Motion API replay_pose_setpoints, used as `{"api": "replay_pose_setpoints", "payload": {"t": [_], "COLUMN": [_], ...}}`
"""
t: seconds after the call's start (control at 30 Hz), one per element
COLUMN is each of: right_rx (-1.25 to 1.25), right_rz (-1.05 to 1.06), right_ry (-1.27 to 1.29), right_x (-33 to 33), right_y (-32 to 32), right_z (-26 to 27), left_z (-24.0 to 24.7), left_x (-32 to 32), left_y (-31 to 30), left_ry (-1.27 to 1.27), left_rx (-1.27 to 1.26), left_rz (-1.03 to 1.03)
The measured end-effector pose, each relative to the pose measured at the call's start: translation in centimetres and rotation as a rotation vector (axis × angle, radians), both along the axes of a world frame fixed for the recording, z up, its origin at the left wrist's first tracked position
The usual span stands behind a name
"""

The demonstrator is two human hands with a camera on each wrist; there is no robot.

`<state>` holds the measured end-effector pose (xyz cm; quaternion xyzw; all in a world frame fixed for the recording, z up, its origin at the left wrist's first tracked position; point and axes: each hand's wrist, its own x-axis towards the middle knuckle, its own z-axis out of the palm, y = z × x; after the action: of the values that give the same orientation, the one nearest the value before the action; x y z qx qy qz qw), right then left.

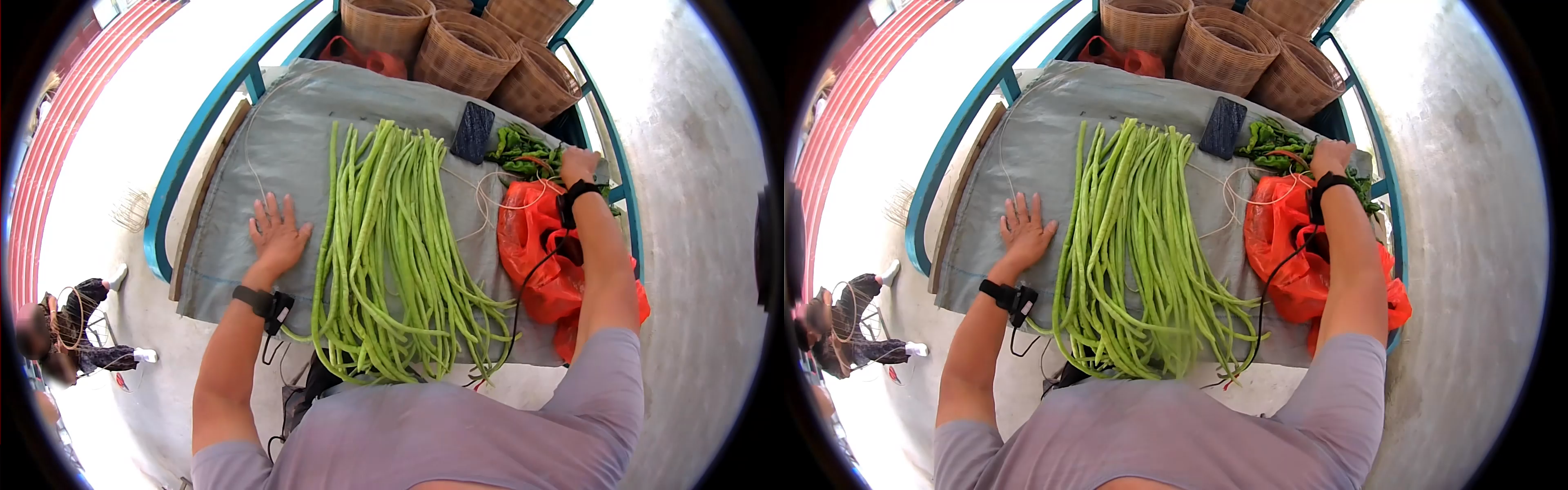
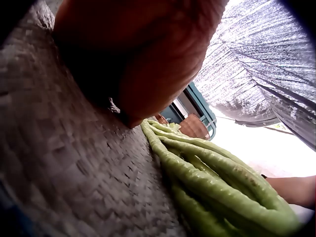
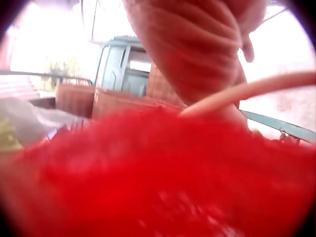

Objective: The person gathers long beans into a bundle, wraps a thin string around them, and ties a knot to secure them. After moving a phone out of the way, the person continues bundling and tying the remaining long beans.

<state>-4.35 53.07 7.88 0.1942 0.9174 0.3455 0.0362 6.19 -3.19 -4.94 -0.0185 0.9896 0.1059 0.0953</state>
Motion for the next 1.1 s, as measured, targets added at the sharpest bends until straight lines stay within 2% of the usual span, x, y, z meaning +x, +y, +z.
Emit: {"api": "replay_pose_setpoints", "payload": {"t": [0.1,0.13,0.27,0.33,0.4,0.47,0.5,0.53,0.63,0.7,0.77,0.87,0.97,1.03,1.1], "right_rx": [-0.121,-0.125,-0.507,-0.705,-0.9,-0.938,-0.935,-0.929,-1.025,-0.989,-0.975,-0.975,-0.99,-1.019,-1.014], "right_rz": [0.227,0.381,0.561,0.689,0.731,0.605,0.597,0.635,0.709,0.685,0.646,0.589,0.585,0.625,0.643], "right_ry": [0.151,0.216,0.119,-0.013,-0.256,-0.482,-0.498,-0.457,-0.053,0.053,0.127,0.209,0.27,0.31,0.311], "right_x": [1.7,2.1,6.2,10.8,15.6,19.1,20.4,21.4,23.5,24.4,25.1,25.7,26.6,26.9,27.2], "right_y": [-1.6,-3.0,-13.6,-18.4,-23.0,-28.5,-30.7,-32.4,-37.7,-40.1,-41.5,-42.1,-42.0,-41.9,-41.6], "right_z": [0.8,1.2,4.9,6.1,7.5,8.6,8.2,6.9,1.6,-0.7,-2.2,-3.2,-3.7,-3.8,-3.8], "left_z": [0.1,0.0,0.2,0.2,0.2,0.3,0.5,0.7,1.3,2.2,5.1,8.0,12.9,17.0,19.0], "left_x": [0.0,-0.1,-0.2,-0.2,-0.3,-0.4,-0.5,-0.5,-0.5,0.3,1.6,3.6,2.8,2.3,1.2], "left_y": [0.1,0.1,0.1,0.1,-0.1,-0.2,-0.3,-0.5,-1.4,-1.9,-2.3,-2.7,-3.3,-2.6,-1.9], "left_ry": [-0.005,-0.004,-0.028,-0.029,-0.033,-0.043,-0.057,-0.07,-0.056,-0.048,-0.046,0.111,-0.053,-0.272,-0.456], "left_rx": [0.012,0.021,0.042,0.044,0.063,0.105,0.116,0.126,0.169,0.178,0.163,0.332,0.854,1.125,1.327], "left_rz": [0.004,0.008,0.005,-0.012,-0.024,-0.026,-0.035,-0.045,-0.093,-0.144,-0.202,-0.397,-0.616,-0.508,-0.421]}}
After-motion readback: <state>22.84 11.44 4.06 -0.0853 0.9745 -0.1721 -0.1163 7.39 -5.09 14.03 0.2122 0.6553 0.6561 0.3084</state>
